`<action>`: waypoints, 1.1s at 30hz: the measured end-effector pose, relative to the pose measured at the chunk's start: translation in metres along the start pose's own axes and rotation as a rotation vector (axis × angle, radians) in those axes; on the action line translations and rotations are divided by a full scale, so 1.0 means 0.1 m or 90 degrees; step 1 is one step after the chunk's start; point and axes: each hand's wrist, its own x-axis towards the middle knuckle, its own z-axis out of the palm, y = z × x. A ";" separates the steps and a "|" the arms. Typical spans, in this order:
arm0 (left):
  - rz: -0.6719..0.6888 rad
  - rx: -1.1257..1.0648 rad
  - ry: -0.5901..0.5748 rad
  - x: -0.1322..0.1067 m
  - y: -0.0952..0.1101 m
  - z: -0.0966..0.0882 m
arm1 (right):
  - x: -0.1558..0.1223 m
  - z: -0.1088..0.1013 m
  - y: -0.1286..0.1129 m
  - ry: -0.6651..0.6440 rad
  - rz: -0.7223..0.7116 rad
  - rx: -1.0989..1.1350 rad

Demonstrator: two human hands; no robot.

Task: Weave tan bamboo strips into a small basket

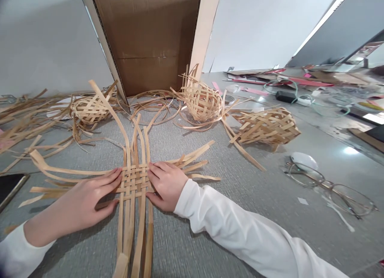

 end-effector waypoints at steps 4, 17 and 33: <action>0.000 -0.008 0.002 -0.01 0.01 0.00 | 0.00 0.01 0.01 -0.002 -0.002 0.015; 0.051 0.105 0.055 -0.01 0.01 0.13 | -0.01 0.04 -0.01 0.029 -0.010 -0.014; 0.063 0.136 0.097 0.00 0.02 0.17 | 0.00 0.09 0.00 0.071 -0.010 -0.006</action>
